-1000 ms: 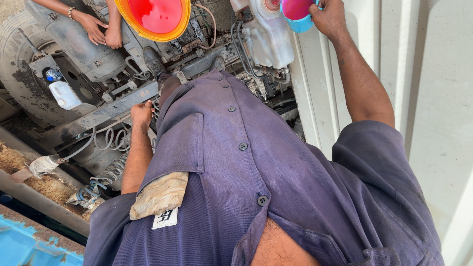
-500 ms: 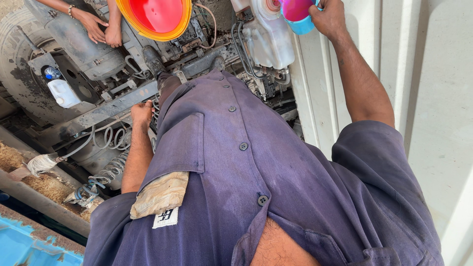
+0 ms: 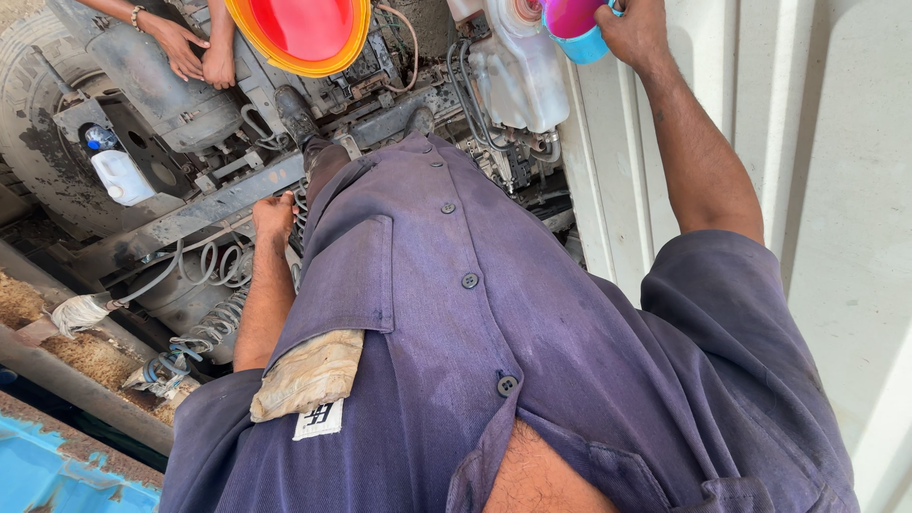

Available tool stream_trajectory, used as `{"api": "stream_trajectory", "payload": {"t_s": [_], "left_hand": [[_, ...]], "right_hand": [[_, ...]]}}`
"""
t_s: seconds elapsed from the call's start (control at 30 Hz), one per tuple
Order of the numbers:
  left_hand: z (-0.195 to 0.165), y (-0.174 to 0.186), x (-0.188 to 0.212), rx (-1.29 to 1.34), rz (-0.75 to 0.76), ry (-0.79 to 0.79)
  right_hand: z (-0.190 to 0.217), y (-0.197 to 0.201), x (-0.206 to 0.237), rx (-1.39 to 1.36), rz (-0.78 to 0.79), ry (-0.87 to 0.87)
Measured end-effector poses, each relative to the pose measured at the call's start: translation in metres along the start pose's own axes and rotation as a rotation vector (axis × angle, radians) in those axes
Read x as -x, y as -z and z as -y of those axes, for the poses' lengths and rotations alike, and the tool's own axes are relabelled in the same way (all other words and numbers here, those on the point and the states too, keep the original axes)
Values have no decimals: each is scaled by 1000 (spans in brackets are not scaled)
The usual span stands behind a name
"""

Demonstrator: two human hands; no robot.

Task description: The person repeatedly scoops red liquid from a yellow bucket using a blue cup and pours it into a white coolant reservoir on a vehicle. The person continues this cycle throughout the clip.

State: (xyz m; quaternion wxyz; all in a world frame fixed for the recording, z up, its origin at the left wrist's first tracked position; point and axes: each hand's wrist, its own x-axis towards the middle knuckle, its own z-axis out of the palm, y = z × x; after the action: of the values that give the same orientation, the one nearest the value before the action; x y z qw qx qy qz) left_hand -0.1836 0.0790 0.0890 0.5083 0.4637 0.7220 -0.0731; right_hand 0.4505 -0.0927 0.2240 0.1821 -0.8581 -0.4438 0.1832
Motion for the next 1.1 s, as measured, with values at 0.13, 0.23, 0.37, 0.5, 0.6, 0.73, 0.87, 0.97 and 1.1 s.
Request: {"api": "stream_trajectory", "payload": {"t_s": [0.13,0.23,0.37,0.5,0.6,0.73,0.87,0.97,1.1], "left_hand": [[-2,0,0,53,8,-4],[-3,0,0,69,15,-6],[-3,-1,1,84,13,-10],[-3,0,2,30,3,-11],[-3,0,3,43,1,-10],[-1,-1,6,28,1,-26],[-2,-3,7,60,14,-42],[-3,-5,7,87,16,-25],[-3,-8,8,152,17,-17]], "right_hand": [[2,0,-1,29,-12,7],[4,-1,-2,48,-11,-3],[7,-1,-3,53,-27,58],[9,-1,-3,63,-16,26],[10,-2,-4,64,-39,69],[12,-1,-7,69,-34,60],[14,2,-8,99,-21,53],[16,4,-10,122,10,1],[18,5,-12,135,-13,46]]}}
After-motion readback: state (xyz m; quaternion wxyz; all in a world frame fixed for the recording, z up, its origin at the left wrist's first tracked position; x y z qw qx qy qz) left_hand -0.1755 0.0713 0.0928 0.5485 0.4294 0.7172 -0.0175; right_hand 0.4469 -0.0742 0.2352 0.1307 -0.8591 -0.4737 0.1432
